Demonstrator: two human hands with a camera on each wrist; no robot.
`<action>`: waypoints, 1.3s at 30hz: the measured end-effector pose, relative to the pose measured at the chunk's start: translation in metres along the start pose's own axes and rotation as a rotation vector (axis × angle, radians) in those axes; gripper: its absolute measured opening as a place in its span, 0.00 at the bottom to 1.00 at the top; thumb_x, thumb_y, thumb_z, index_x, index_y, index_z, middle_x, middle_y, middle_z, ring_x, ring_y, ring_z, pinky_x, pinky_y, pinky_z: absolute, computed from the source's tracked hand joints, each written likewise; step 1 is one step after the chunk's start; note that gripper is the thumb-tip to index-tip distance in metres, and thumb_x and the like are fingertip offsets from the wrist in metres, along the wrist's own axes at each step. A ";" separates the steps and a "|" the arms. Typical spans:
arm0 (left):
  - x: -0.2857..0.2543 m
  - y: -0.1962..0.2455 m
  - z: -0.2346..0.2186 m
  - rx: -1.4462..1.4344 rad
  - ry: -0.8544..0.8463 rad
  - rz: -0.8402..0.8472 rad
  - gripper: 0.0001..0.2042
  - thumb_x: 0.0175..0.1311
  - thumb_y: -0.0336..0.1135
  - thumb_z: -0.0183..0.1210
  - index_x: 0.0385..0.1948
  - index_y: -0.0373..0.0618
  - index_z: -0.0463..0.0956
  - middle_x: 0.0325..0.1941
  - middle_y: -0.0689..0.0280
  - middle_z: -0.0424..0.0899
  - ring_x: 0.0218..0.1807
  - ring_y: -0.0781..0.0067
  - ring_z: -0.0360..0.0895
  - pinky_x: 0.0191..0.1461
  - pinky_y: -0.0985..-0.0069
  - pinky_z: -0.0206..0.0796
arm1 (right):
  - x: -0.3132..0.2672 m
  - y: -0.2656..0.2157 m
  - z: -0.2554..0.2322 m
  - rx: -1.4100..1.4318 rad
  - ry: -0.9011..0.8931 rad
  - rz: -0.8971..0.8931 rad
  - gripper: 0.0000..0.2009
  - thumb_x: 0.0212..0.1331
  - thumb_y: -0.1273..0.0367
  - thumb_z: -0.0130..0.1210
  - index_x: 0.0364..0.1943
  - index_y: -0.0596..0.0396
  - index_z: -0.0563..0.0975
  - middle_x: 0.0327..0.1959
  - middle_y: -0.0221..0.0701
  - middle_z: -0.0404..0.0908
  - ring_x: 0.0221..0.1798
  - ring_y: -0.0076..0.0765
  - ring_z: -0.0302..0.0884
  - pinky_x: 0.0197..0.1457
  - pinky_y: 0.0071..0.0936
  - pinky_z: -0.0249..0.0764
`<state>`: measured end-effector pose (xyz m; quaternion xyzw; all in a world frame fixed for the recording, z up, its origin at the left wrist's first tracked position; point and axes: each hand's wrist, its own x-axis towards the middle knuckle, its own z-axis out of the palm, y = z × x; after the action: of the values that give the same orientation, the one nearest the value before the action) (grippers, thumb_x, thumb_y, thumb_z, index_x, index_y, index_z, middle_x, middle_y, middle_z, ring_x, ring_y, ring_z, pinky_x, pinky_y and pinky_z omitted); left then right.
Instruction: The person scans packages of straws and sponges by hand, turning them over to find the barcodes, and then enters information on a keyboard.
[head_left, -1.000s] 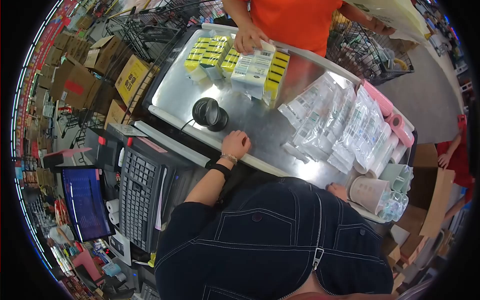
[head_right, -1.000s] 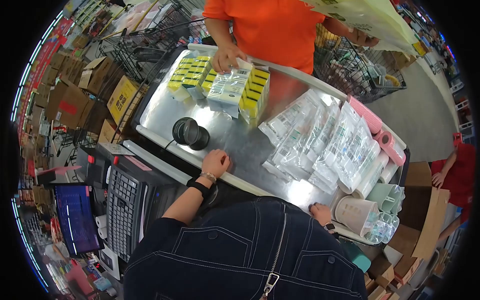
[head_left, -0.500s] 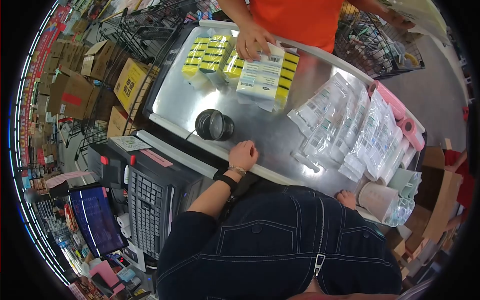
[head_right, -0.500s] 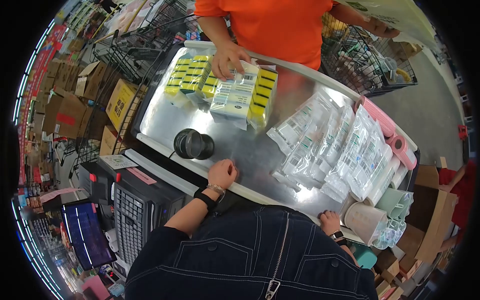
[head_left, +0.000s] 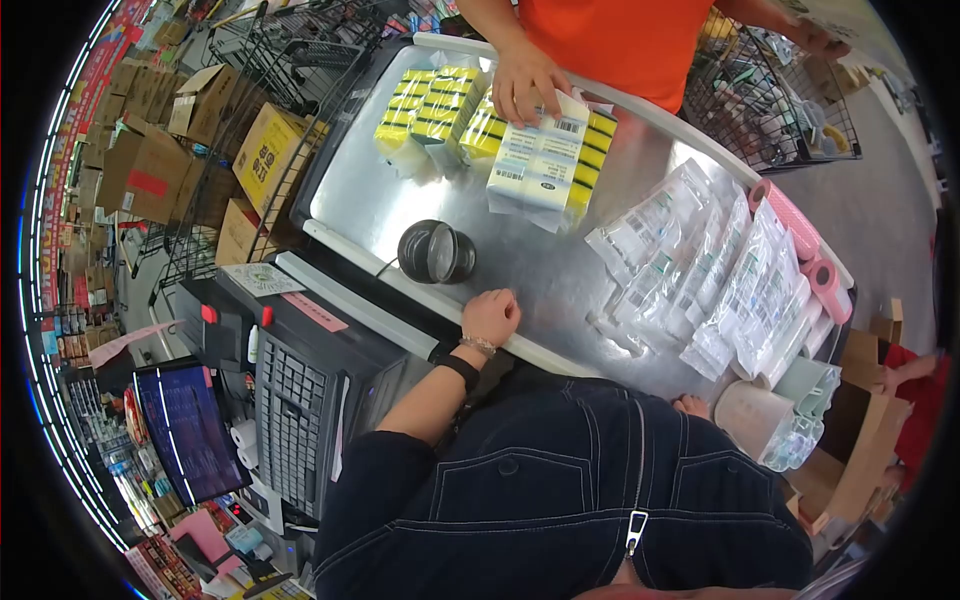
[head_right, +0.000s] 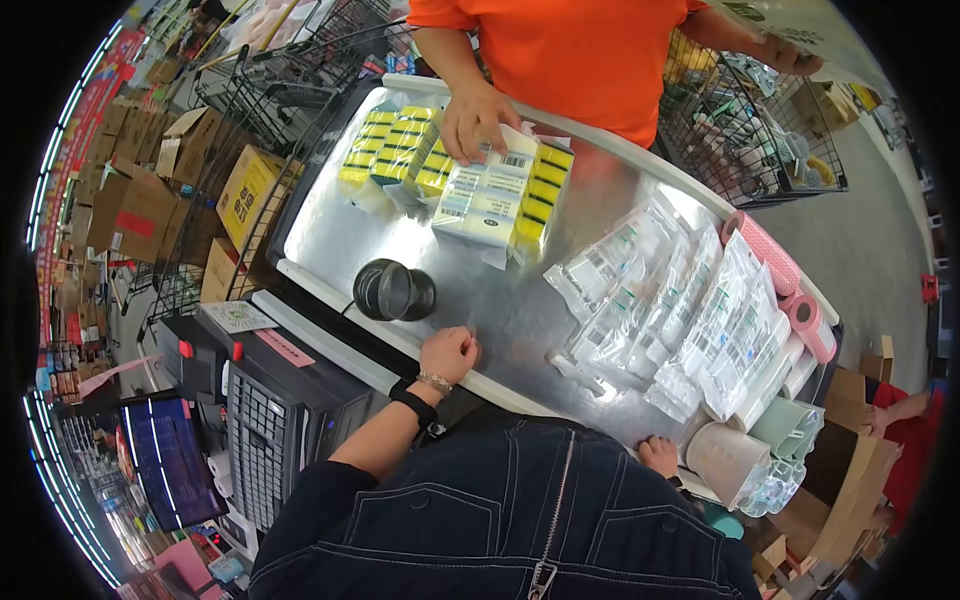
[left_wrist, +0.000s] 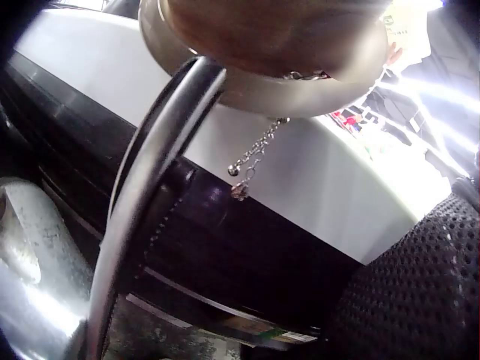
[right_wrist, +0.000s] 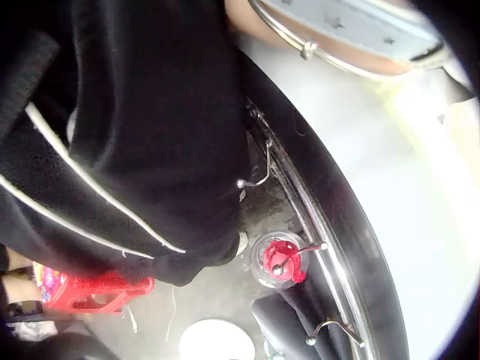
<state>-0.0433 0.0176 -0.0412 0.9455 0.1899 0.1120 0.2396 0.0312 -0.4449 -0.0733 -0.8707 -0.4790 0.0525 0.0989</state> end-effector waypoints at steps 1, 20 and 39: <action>0.000 0.000 0.000 0.015 -0.009 0.016 0.07 0.46 0.33 0.55 0.14 0.47 0.66 0.15 0.65 0.71 0.22 0.61 0.71 0.24 0.66 0.61 | 0.001 -0.001 -0.003 0.001 -0.005 -0.004 0.04 0.38 0.66 0.50 0.20 0.47 0.70 0.22 0.29 0.65 0.27 0.38 0.66 0.30 0.35 0.61; -0.014 0.000 0.007 0.023 0.020 -0.100 0.15 0.45 0.25 0.49 0.39 0.49 0.67 0.42 0.62 0.71 0.45 0.60 0.70 0.44 0.66 0.63 | 0.105 -0.004 0.001 0.076 -0.184 0.059 0.05 0.41 0.64 0.51 0.21 0.48 0.71 0.23 0.31 0.68 0.26 0.40 0.67 0.30 0.36 0.62; -0.074 0.068 -0.006 -0.236 -0.234 -0.166 0.15 0.50 0.30 0.48 0.42 0.55 0.70 0.33 0.59 0.78 0.40 0.57 0.74 0.43 0.62 0.63 | 0.094 -0.016 0.007 0.086 -0.207 0.088 0.06 0.44 0.63 0.51 0.22 0.49 0.72 0.22 0.33 0.71 0.26 0.44 0.69 0.29 0.39 0.64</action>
<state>-0.0910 -0.0660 -0.0114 0.8984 0.2239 0.0027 0.3778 0.0673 -0.3561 -0.0763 -0.8758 -0.4451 0.1667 0.0836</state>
